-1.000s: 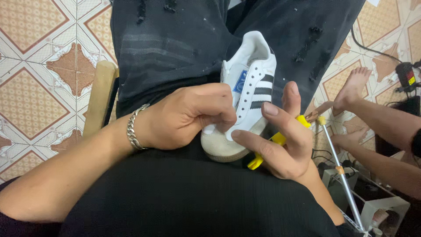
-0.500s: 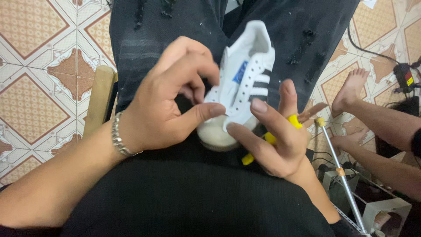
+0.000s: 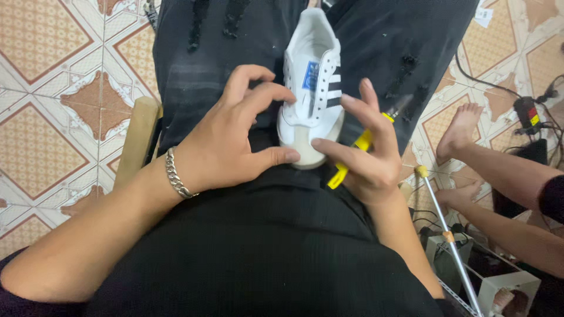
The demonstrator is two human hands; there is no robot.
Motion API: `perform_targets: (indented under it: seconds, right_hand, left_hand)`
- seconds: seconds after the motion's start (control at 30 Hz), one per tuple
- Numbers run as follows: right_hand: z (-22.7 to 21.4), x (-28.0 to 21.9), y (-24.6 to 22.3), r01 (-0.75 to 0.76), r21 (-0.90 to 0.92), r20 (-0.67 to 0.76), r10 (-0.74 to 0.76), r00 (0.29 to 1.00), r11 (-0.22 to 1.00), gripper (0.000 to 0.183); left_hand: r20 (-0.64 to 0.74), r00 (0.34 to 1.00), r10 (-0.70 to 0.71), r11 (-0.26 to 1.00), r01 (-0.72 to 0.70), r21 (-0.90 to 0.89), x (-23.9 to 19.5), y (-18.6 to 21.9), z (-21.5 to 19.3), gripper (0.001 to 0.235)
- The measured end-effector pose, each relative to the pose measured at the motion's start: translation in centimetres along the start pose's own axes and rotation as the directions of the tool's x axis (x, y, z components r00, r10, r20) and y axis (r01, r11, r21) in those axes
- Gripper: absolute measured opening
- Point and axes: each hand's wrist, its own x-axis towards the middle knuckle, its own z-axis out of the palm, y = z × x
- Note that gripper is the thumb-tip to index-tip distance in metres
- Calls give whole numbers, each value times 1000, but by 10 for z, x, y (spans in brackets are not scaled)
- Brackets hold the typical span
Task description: The person uses a yellow utility knife to scrape and clean the white leather surface of a sneaker. They hold the shoe on their lap and carefully work along the edges and around the eyelets to remove residue.
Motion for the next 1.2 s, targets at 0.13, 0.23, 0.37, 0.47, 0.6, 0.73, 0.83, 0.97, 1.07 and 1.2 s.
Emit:
perform_targets:
  seconds: [0.13, 0.23, 0.37, 0.47, 0.6, 0.73, 0.83, 0.97, 1.07, 1.2]
  right_hand:
    - [-27, -24, 6, -16, 21, -51, 18, 999, 1000, 19]
    - [-53, -52, 9, -67, 199, -130, 94, 987, 978, 17]
    - [-108, -85, 57, -253, 845, 16, 451, 892, 470, 86]
    - [-72, -11, 17, -250, 770, -84, 481, 872, 587, 87]
    - [-22, 20, -21, -182, 713, -304, 533, 790, 677, 126]
    - [1, 34, -5, -234, 705, -400, 648, 648, 669, 65]
    - [-11, 47, 9, -260, 612, -422, 587, 691, 747, 75]
    - [-53, 97, -1, -183, 559, -437, 475, 764, 809, 74]
    - [-87, 128, -2, -206, 507, -353, 420, 836, 837, 63]
    - [-78, 137, -1, -234, 510, -239, 398, 886, 828, 48]
  left_hand:
    - [-55, 926, 373, 915, -358, 184, 15, 4, -5, 62]
    - [29, 859, 512, 805, -491, 334, 29, 23, -9, 48]
    - [71, 736, 673, 720, -674, 167, 48, 63, -12, 67]
    - [-61, 701, 710, 699, -692, 180, 45, 90, -8, 63]
    - [-190, 649, 737, 640, -579, 505, 44, 92, 7, 57]
    - [-147, 729, 668, 693, -539, 478, 40, 91, 12, 58]
    - [-211, 699, 683, 677, -499, 541, 40, 101, -3, 54]
    - [-404, 594, 695, 715, -513, 475, 59, 133, -40, 38]
    - [-437, 644, 628, 777, -546, 313, 73, 146, -56, 55]
    - [-320, 824, 467, 867, -498, -15, 82, 136, -51, 75]
